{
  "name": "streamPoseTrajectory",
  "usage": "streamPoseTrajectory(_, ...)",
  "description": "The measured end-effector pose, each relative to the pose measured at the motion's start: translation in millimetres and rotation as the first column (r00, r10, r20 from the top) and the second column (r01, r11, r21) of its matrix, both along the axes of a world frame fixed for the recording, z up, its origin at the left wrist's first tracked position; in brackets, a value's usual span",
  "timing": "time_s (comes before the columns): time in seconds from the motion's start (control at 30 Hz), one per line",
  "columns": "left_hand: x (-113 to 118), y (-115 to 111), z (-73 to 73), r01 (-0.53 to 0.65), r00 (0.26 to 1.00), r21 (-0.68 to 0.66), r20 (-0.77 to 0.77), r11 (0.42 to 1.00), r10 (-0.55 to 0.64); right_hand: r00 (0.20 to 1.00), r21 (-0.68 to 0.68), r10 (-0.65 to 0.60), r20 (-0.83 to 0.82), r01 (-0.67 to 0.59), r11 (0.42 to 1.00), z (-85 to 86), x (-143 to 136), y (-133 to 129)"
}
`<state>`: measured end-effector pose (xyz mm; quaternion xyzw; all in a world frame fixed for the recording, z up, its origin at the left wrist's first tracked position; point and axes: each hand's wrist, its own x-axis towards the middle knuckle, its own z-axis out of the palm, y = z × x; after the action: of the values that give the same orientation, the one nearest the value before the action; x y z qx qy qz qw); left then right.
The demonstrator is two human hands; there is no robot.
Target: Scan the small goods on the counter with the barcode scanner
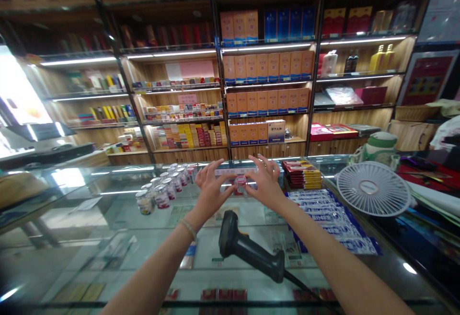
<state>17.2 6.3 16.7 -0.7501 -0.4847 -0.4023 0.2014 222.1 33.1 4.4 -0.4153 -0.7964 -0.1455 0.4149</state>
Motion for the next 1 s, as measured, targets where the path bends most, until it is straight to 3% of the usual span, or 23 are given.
streamPoseTrajectory(0.17, 4.5, 1.2, -3.0, 0.004, 1.000, -0.010, -0.002, 1.000, -0.004, 1.000, -0.001, 0.008, 0.021, -0.008, 1.000, -1.1, -0.3, -1.7)
streamPoseTrajectory(0.37, 12.2, 5.6, 4.9, 0.018, 1.000, 0.002, -0.014, 1.000, -0.018, 1.000, 0.015, -0.026, 0.001, 0.026, 1.000, 1.3, 7.1, 2.6)
streamPoseTrajectory(0.67, 42.3, 41.4, 17.1, 0.067, 0.995, -0.041, -0.070, 0.997, -0.070, 0.988, 0.047, -0.128, -0.089, 0.132, 0.990, 2.9, 31.7, 20.1)
streamPoseTrajectory(1.0, 57.2, 73.3, 2.2, 0.097, 0.991, -0.153, -0.080, 0.983, -0.111, 0.977, 0.015, -0.211, -0.017, 0.211, 0.977, -8.7, 43.6, 34.8)
